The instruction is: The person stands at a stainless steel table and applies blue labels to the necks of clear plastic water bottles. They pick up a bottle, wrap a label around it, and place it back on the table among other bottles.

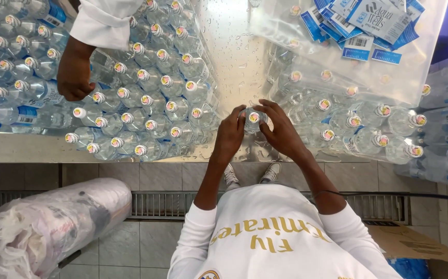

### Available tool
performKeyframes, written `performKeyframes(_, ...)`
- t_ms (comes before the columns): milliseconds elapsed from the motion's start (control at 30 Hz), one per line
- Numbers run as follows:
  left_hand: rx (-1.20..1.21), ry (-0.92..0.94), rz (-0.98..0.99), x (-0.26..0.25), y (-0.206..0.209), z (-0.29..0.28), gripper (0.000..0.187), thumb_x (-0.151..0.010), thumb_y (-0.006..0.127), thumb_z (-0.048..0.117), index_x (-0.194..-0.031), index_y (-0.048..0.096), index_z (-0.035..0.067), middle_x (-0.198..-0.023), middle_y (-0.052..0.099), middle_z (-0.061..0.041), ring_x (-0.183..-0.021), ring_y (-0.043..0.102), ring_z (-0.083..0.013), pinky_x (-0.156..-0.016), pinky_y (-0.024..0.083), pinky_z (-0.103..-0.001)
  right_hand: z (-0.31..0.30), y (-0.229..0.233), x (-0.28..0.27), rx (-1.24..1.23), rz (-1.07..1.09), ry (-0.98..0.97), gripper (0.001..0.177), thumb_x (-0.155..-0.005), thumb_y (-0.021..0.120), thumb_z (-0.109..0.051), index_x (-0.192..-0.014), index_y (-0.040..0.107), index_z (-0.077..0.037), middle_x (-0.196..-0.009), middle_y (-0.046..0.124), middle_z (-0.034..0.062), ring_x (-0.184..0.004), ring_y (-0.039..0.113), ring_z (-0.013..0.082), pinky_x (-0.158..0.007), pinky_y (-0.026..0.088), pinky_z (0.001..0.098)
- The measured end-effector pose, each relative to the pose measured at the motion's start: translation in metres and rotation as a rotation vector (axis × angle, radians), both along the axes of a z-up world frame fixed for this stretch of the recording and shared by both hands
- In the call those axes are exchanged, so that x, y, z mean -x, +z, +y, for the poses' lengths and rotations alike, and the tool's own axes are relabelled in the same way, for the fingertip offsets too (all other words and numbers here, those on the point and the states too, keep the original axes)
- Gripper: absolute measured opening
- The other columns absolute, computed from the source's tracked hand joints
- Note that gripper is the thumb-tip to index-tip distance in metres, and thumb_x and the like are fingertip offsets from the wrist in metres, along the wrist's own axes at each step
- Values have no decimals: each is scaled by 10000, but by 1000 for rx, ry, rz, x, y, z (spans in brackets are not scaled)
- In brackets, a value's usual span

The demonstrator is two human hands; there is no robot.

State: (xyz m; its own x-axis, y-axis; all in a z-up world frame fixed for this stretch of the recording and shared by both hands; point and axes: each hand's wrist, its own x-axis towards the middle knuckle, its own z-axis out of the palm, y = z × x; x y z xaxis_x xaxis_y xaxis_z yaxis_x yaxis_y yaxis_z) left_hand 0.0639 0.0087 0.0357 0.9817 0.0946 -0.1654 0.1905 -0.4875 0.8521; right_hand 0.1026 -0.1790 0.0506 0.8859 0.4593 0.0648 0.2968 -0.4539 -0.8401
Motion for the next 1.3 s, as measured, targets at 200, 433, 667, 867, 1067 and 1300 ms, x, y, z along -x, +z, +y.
performKeyframes(200, 107, 53, -51, 12, -23, -7, 508, -1173, 355, 188, -1627, 509, 21, -1582, 577, -293, -1424, 592, -465, -1178, 488, -585, -2, -21, 13, 26, 15, -13, 564, -1018, 635, -99, -1574, 546, -134, -1551, 538, 246, -1465, 519, 494, -1190, 436, 643)
performKeyframes(433, 66, 63, -253, -3, -28, -8, 443, -1198, 426, 175, -1601, 533, 23, -1567, 586, -284, -1455, 567, -471, -1229, 453, -583, 5, -12, 8, 32, -6, -29, 611, -1024, 653, -95, -1613, 491, -83, -1580, 479, 286, -1501, 461, 535, -1210, 405, 662)
performKeyframes(667, -58, 51, -338, -6, -40, -6, 363, -1213, 485, 223, -1499, 642, 64, -1409, 714, -187, -1308, 708, -365, -1118, 575, -471, 3, -8, 4, -23, 123, -4, 675, -1065, 760, -340, -1611, 474, -66, -1578, 448, 314, -1469, 494, 542, -1190, 466, 615)
performKeyframes(867, -78, 84, -370, -3, -58, -8, 308, -1187, 543, 145, -1453, 677, 67, -1358, 746, -166, -1259, 738, -350, -1076, 611, -445, 5, -16, 8, -11, 182, -34, 738, -1048, 790, -359, -1617, 439, -47, -1572, 418, 315, -1484, 473, 547, -1204, 473, 603)
performKeyframes(1067, -99, 49, -278, -2, -40, -6, 313, -1165, 532, 96, -1429, 690, 38, -1338, 756, -212, -1231, 750, -379, -1055, 622, -466, 8, -8, 6, -26, 183, -32, 680, -1061, 776, -341, -1601, 456, -78, -1579, 413, 280, -1509, 446, 532, -1205, 467, 610)
performKeyframes(1300, -57, 27, -171, -3, -50, 0, 403, -1124, 455, 4, -1475, 651, -11, -1377, 727, -276, -1278, 714, -436, -1104, 584, -525, 11, -14, 14, -71, 167, -76, 653, -1057, 789, -333, -1576, 486, -77, -1559, 437, 279, -1487, 478, 525, -1193, 488, 606)
